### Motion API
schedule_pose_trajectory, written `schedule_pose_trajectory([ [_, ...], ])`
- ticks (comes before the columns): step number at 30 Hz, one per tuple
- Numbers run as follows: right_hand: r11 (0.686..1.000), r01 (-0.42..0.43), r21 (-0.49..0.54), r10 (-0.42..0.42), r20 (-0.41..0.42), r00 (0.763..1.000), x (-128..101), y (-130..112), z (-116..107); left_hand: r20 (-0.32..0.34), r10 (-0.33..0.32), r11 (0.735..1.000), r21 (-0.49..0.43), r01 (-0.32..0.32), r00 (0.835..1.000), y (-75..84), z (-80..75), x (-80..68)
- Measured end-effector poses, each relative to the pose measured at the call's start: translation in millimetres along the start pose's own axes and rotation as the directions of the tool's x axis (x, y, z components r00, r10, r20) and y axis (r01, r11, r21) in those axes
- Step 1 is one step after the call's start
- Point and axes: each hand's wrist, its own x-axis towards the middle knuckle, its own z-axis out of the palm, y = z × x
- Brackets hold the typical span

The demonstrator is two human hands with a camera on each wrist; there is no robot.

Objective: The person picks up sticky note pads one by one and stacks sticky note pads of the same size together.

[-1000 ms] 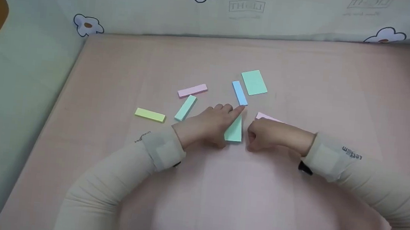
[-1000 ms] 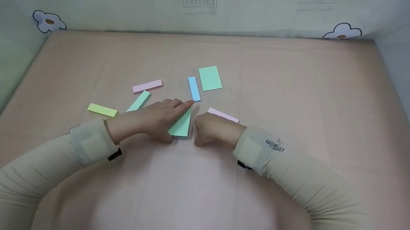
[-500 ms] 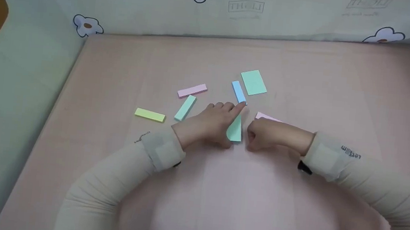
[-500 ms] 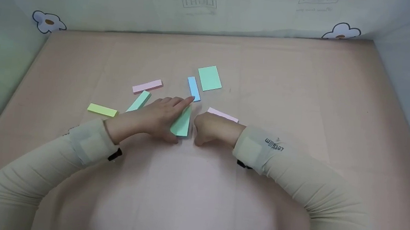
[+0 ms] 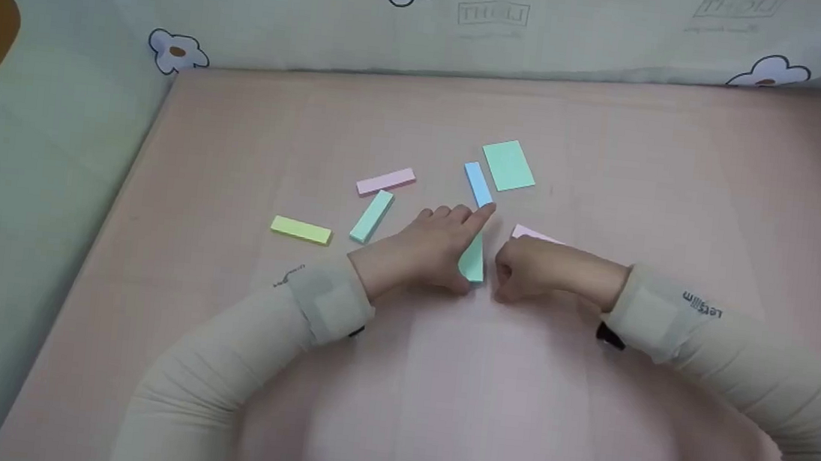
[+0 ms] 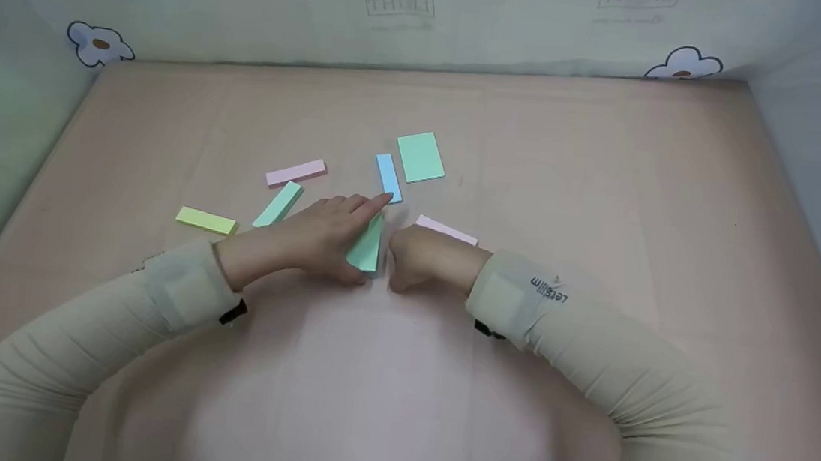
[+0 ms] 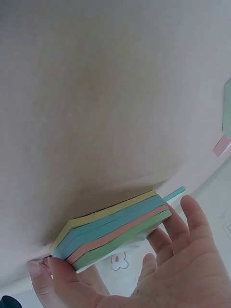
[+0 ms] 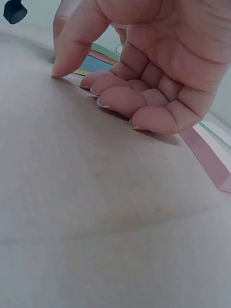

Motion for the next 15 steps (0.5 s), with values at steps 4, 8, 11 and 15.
schedule_pose_trajectory([
  [4, 1.0, -0.004, -0.004, 0.004, 0.007, 1.0, 0.5, 0.2, 0.0, -0.001, -0.001, 1.0, 0.002, 0.001, 1.0, 1.3, -0.1, 0.2],
  [8, 1.0, 0.004, -0.006, -0.004, 0.002, 1.0, 0.3, 0.8, 0.1, -0.011, 0.017, 1.0, 0.01, -0.017, 1.0, 3.2, -0.2, -0.1],
  [11, 1.0, 0.019, 0.0, -0.019, -0.005, 1.0, -0.2, 1.0, -0.1, -0.019, 0.037, 0.999, 0.017, -0.036, 0.999, 4.2, 0.0, -0.1],
  [15, 0.999, 0.045, -0.003, -0.045, -0.015, 0.999, -1.1, 1.4, -0.6, -0.03, 0.055, 0.998, 0.037, -0.054, 0.998, 4.1, 0.6, 0.3],
])
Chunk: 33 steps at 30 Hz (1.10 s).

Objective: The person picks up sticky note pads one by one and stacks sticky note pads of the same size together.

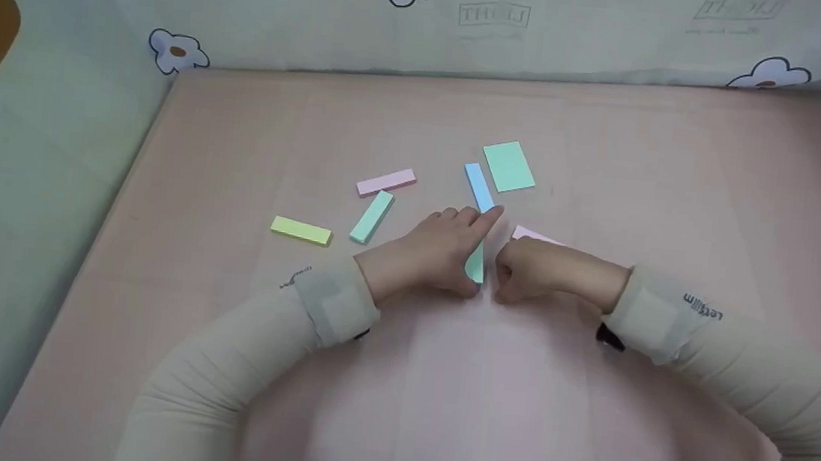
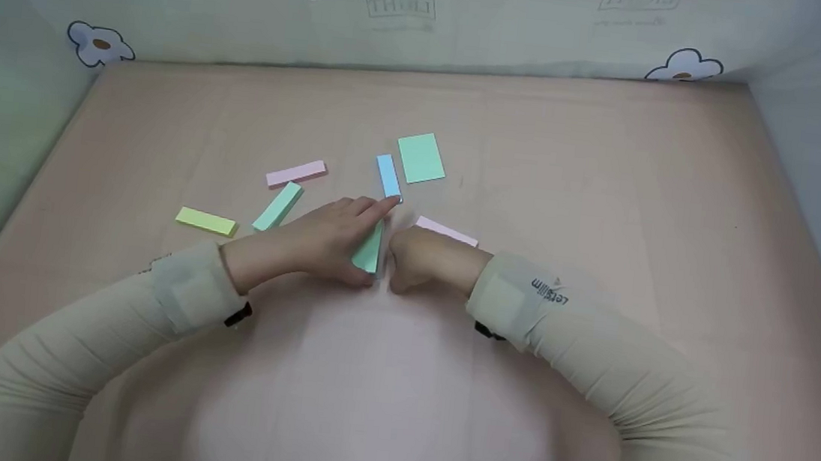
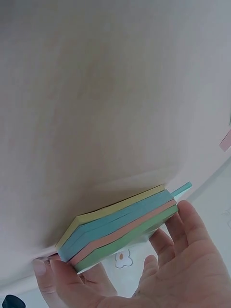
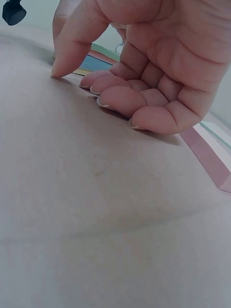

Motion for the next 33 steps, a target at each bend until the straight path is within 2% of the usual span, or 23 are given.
schedule_pose_trajectory([
  [5, 1.0, 0.021, -0.003, -0.021, -0.006, 1.0, 0, 0, 0, -0.008, 0.003, 1.0, 0.012, -0.003, 1.0, -0.6, 1.2, 0.3],
  [12, 1.0, 0.003, 0.001, -0.003, 0.007, 1.0, 0, -1, 0, -0.012, -0.022, 0.999, -0.04, 0.021, 1.0, -4.1, -4.4, -4.0],
  [15, 1.0, 0.009, 0.003, -0.009, 0.016, 1.0, 0, 0, -1, -0.029, -0.081, 0.995, -0.053, 0.08, 0.996, -10.2, -14.9, -11.5],
  [18, 1.0, 0.016, 0.026, -0.016, -0.007, 1.0, -2, 2, -3, -0.039, -0.175, 0.983, -0.07, 0.172, 0.984, -18.9, -25.0, -20.3],
  [20, 0.999, 0.027, 0.039, -0.025, -0.044, 0.999, -3, 3, -5, -0.012, -0.236, 0.968, -0.092, 0.234, 0.972, -25.1, -27.7, -24.9],
  [23, 0.998, 0.036, 0.058, -0.03, -0.095, 0.995, -3, 3, -7, 0.067, -0.283, 0.947, -0.14, 0.29, 0.957, -32.5, -22.5, -28.2],
  [24, 0.997, 0.042, 0.06, -0.036, -0.105, 0.994, -2, 2, -7, 0.099, -0.287, 0.942, -0.154, 0.299, 0.953, -34.2, -19.1, -28.4],
  [27, 0.996, 0.054, 0.072, -0.046, -0.114, 0.992, 0, -2, -6, 0.148, -0.251, 0.943, -0.185, 0.276, 0.957, -36.3, -9.3, -27.9],
  [33, 0.997, 0.063, 0.051, -0.055, -0.143, 0.988, 2, -6, -4, 0.16, -0.191, 0.944, -0.24, 0.226, 0.969, -34.1, -3.4, -24.9],
])
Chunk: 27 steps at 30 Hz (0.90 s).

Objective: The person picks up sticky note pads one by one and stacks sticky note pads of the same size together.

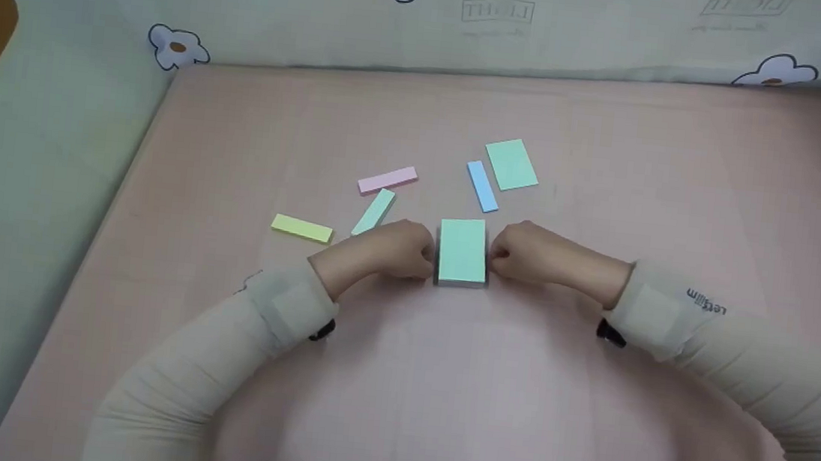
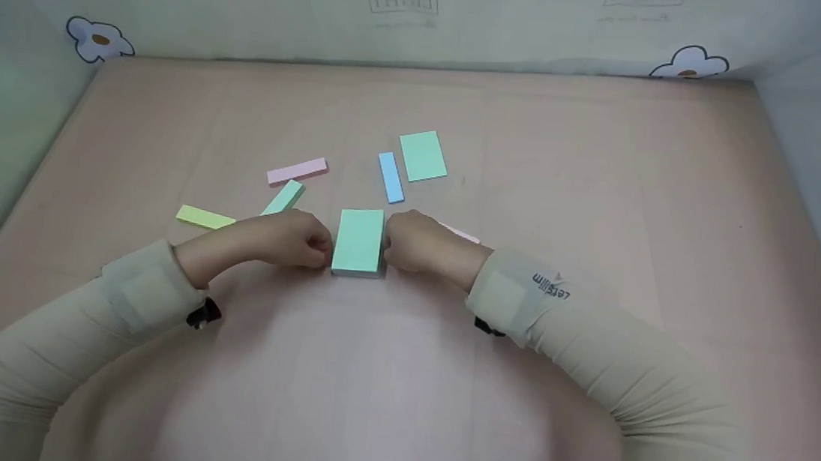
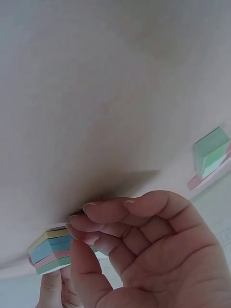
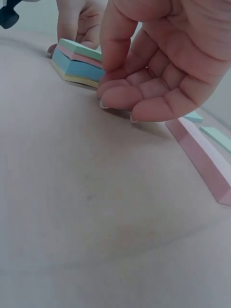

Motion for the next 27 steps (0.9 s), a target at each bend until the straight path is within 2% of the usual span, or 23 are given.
schedule_pose_trajectory([
  [6, 1.0, -0.009, -0.03, 0.009, -0.01, 1.0, 1.2, -4.6, 1.8, -0.001, 0.026, 0.999, 0.046, -0.026, 1.0, 4.0, 1.6, 1.2],
  [9, 0.999, -0.012, -0.04, 0.012, -0.013, 1.0, 1.3, -7.2, 2.1, -0.007, 0.019, 0.998, 0.053, -0.019, 1.0, 4.7, 2.3, 2.2],
  [16, 0.999, -0.024, -0.042, 0.024, -0.018, 1.0, 2.1, -8.7, 2.1, -0.014, 0.01, 1.0, 0.014, -0.01, 1.0, 3.4, 3.4, 3.7],
  [27, 0.998, -0.048, 0.029, 0.048, 0.016, 0.999, 1.4, -2.8, 3.1, -0.006, -0.018, 0.999, -0.03, 0.017, 1.0, 4.1, 3.8, 2.0],
])
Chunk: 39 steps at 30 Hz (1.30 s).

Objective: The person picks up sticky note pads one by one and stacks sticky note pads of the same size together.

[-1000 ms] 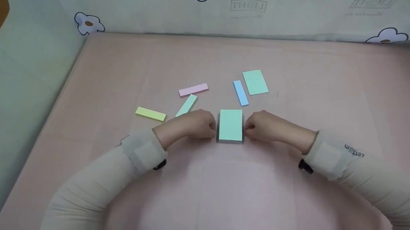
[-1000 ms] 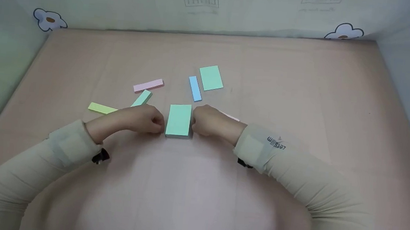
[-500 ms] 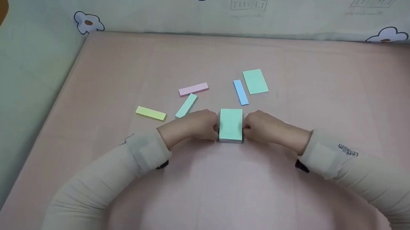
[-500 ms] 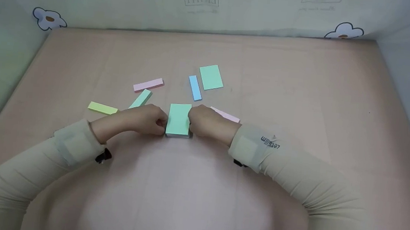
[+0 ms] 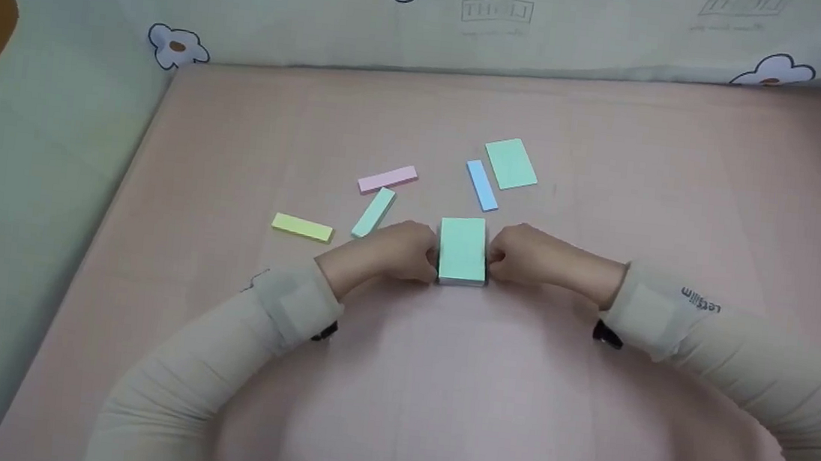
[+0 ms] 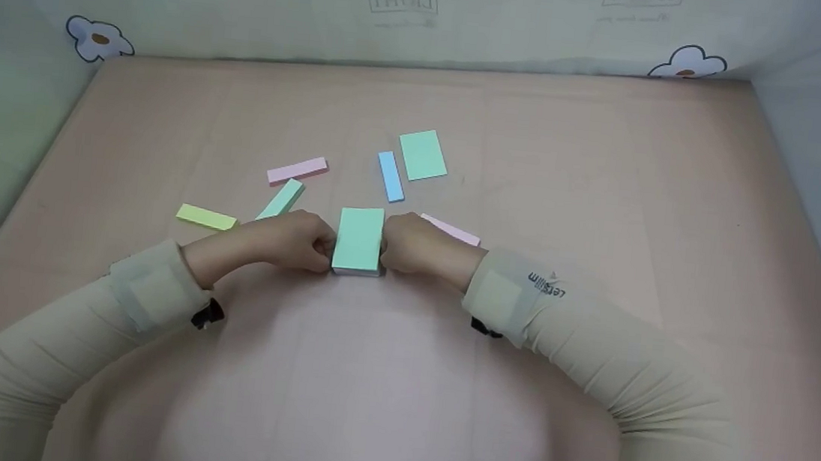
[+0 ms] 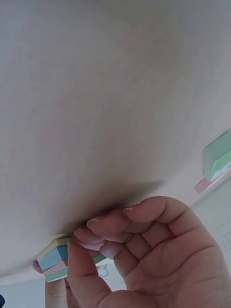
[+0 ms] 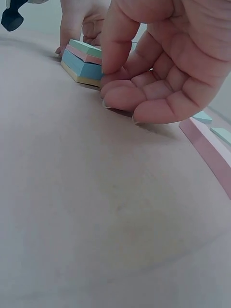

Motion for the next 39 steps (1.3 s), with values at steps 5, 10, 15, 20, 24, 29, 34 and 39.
schedule_pose_trajectory([
  [5, 0.999, 0.015, 0.029, -0.015, -0.005, 1.0, 0.5, -0.2, 0.4, 0.001, -0.017, 1.0, -0.009, 0.017, 1.0, 1.9, -1.1, -1.2],
  [10, 0.999, 0.015, 0.04, -0.015, -0.007, 1.0, 1.4, -0.6, 0.8, -0.001, -0.017, 1.0, -0.024, 0.017, 1.0, 0.6, -0.2, 0.1],
  [15, 0.999, 0.009, 0.046, -0.008, -0.009, 1.0, 1.7, -0.4, 1.4, -0.005, -0.012, 1.0, -0.025, 0.012, 1.0, -0.4, 1.0, 0.4],
  [20, 0.999, -0.004, 0.049, 0.005, -0.016, 1.0, 2.4, 1.1, 2.2, -0.01, -0.021, 1.0, -0.013, 0.021, 1.0, 0.8, 2.2, -0.3],
  [24, 0.998, -0.014, 0.058, 0.015, -0.026, 1.0, 2.9, 1.6, 3.4, -0.015, -0.017, 1.0, -0.003, 0.017, 1.0, 2.1, 2.2, -1.0],
  [29, 0.998, -0.016, 0.061, 0.018, -0.031, 0.999, 3.7, 0.9, 4.6, -0.014, -0.011, 1.0, -0.005, 0.011, 1.0, 1.4, 2.8, -1.4],
  [34, 0.998, -0.034, 0.055, 0.035, -0.02, 0.999, 5.1, 0.9, 4.4, -0.02, -0.007, 1.0, 0.009, 0.008, 1.0, 0.7, 5.0, -0.2],
  [39, 0.999, -0.028, 0.038, 0.029, -0.035, 0.999, 6.3, 0.2, 4.2, -0.023, -0.02, 0.999, 0.027, 0.021, 1.0, 2.3, 5.5, -0.5],
])
